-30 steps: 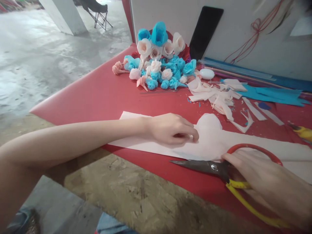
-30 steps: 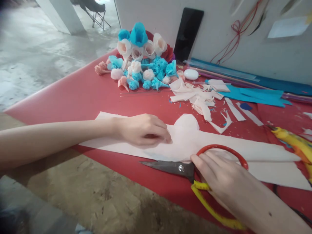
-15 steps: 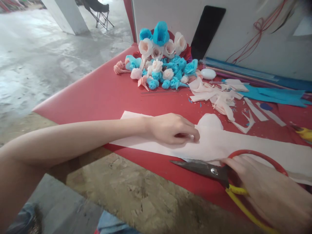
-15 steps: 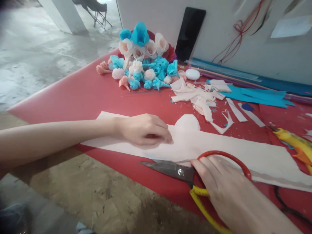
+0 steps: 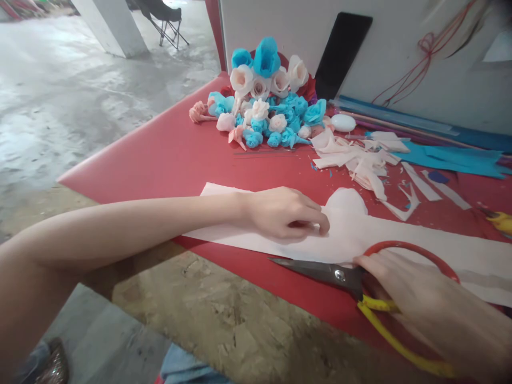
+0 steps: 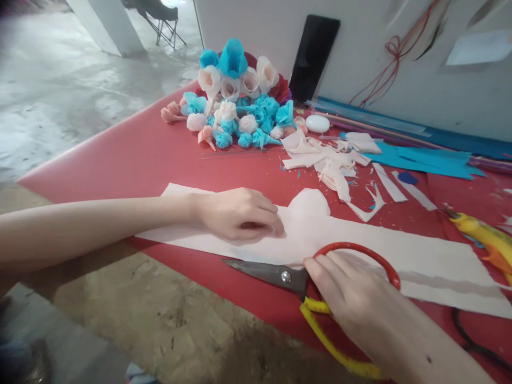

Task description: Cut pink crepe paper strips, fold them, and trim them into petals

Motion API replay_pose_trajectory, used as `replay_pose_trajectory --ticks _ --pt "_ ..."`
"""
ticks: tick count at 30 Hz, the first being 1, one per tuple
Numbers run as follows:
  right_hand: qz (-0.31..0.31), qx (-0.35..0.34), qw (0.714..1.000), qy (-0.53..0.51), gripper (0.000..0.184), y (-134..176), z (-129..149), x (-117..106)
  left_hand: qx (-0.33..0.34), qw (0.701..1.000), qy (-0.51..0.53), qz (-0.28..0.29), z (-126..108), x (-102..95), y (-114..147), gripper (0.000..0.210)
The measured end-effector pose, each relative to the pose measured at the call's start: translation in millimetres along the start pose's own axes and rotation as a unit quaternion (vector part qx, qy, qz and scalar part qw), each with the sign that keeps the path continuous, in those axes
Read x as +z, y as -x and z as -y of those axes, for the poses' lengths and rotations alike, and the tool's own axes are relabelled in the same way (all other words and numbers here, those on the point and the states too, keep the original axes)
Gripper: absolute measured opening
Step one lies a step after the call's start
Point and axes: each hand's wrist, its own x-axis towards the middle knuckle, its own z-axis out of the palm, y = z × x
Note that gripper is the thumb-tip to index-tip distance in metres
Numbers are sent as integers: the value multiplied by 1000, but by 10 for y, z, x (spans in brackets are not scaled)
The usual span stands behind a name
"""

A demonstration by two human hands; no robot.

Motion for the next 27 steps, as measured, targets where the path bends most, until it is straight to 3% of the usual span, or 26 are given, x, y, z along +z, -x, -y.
replay_pose_trajectory --ticks 5,12,17,27 --pt "-24 -24 999 -29 25 72 -15 15 0 1000 4 -7 5 13 1 24" --pt "41 94 995 18 31 98 195 75 -16 1000 26 -5 5 17 8 25" --pt "15 53 998 37 32 -84 221 23 -14 1000 24 -4 5 9 2 25" --pt "-1 23 998 -51 22 -188 110 3 -6 1000 19 -16 8 28 8 25"
